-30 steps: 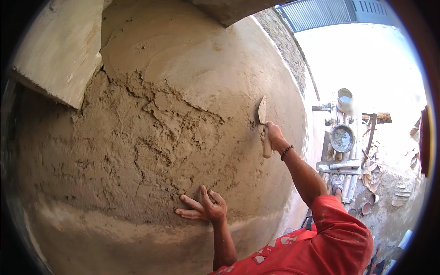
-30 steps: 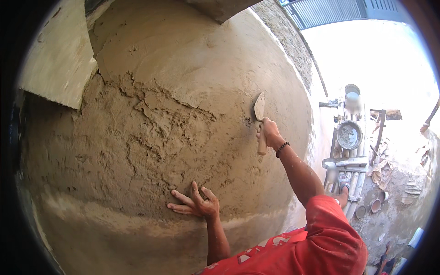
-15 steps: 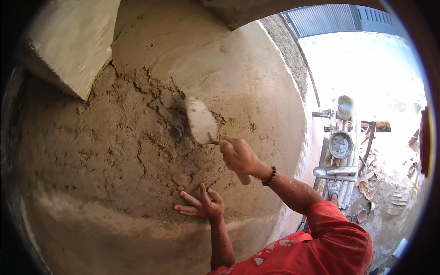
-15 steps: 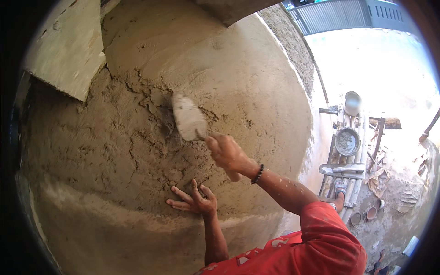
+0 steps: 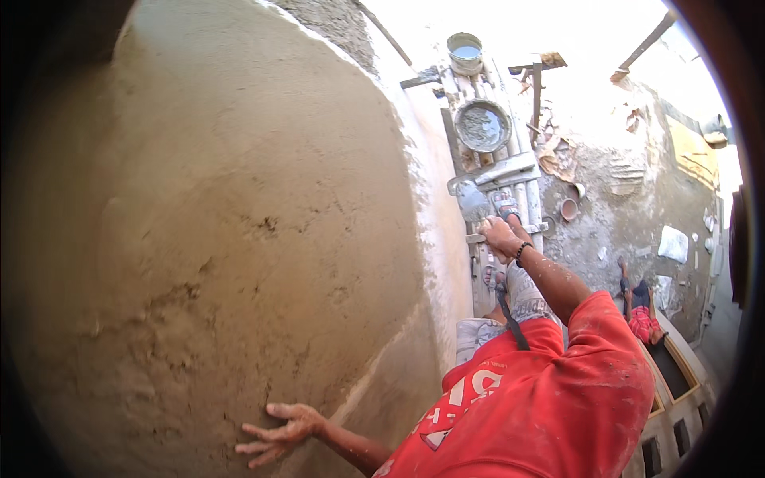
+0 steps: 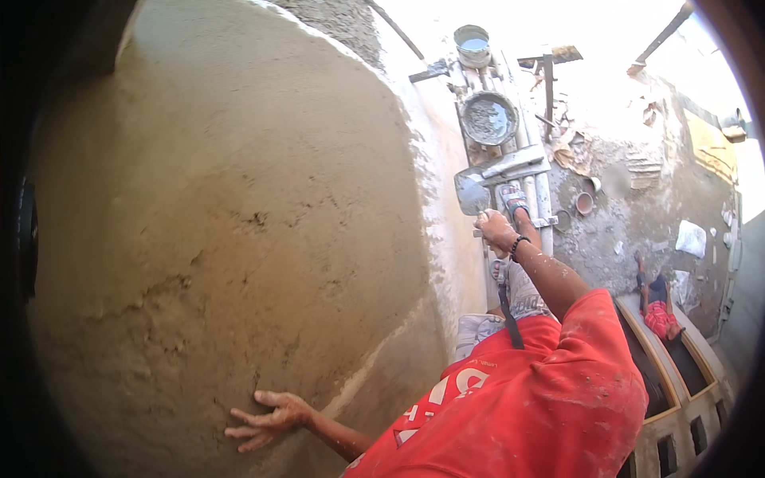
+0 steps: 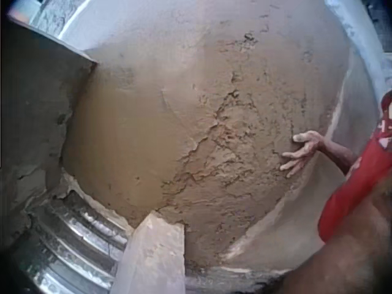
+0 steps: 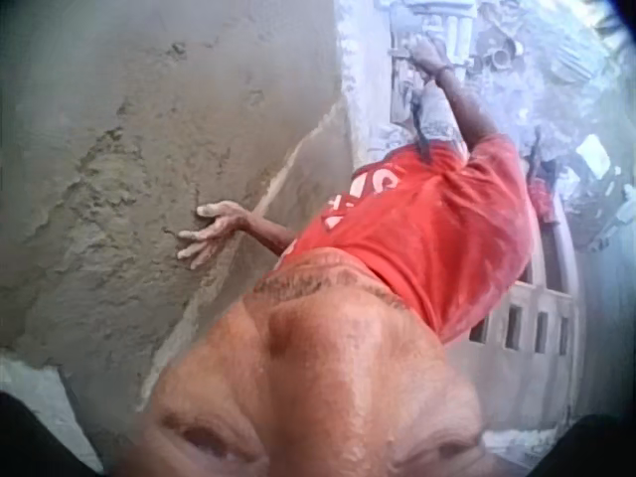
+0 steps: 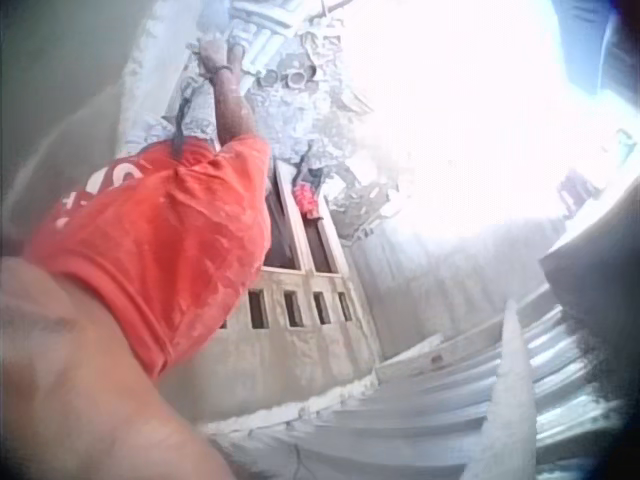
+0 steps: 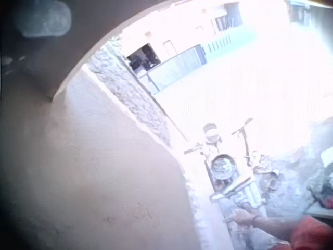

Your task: The person applies mortar to a wall using a trowel and smooths the surface with a wooden float while standing on a scaffold. They take material from a bucket and spread it across the wall before using the float to create an even finish.

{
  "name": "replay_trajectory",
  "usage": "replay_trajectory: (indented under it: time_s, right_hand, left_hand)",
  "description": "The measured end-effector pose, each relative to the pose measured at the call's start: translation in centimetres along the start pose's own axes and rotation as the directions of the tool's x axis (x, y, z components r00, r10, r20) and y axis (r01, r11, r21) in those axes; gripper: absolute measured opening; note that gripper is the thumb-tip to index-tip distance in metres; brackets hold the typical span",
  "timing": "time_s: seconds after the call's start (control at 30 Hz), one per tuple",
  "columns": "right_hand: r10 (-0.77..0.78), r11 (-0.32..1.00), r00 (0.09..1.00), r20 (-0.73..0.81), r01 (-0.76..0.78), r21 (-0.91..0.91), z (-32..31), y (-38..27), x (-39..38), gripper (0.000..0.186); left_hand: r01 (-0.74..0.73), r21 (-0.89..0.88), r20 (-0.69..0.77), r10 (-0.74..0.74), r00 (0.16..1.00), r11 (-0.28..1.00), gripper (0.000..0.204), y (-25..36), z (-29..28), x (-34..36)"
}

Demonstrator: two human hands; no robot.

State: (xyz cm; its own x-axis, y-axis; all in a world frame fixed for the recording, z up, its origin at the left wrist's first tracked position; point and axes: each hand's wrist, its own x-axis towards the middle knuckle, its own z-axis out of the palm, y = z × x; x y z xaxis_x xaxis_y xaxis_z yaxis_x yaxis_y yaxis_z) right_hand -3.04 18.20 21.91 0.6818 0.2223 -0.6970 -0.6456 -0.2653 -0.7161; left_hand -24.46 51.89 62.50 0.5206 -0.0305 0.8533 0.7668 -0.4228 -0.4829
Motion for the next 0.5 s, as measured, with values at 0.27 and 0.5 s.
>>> replay_trajectory:
  time_s: [0.27,0.5]
  right_hand:
    - [0.128,0.766,0.944,-0.303,-0.288,-0.575,-10.5,4.4,18.5,0.045]
    - [-0.022,0.612,0.936,-0.35,-0.264,-0.745,-18.9,5.2,40.2,0.041]
  left_hand:
    - [-0.077,0.103,-0.013,0.079,0.997,0.992,0.062,2.9,1.3,3.0]
    - [-0.205,0.088,0.03,0.203,0.979,0.975,0.061,1.4,3.2,0.8]
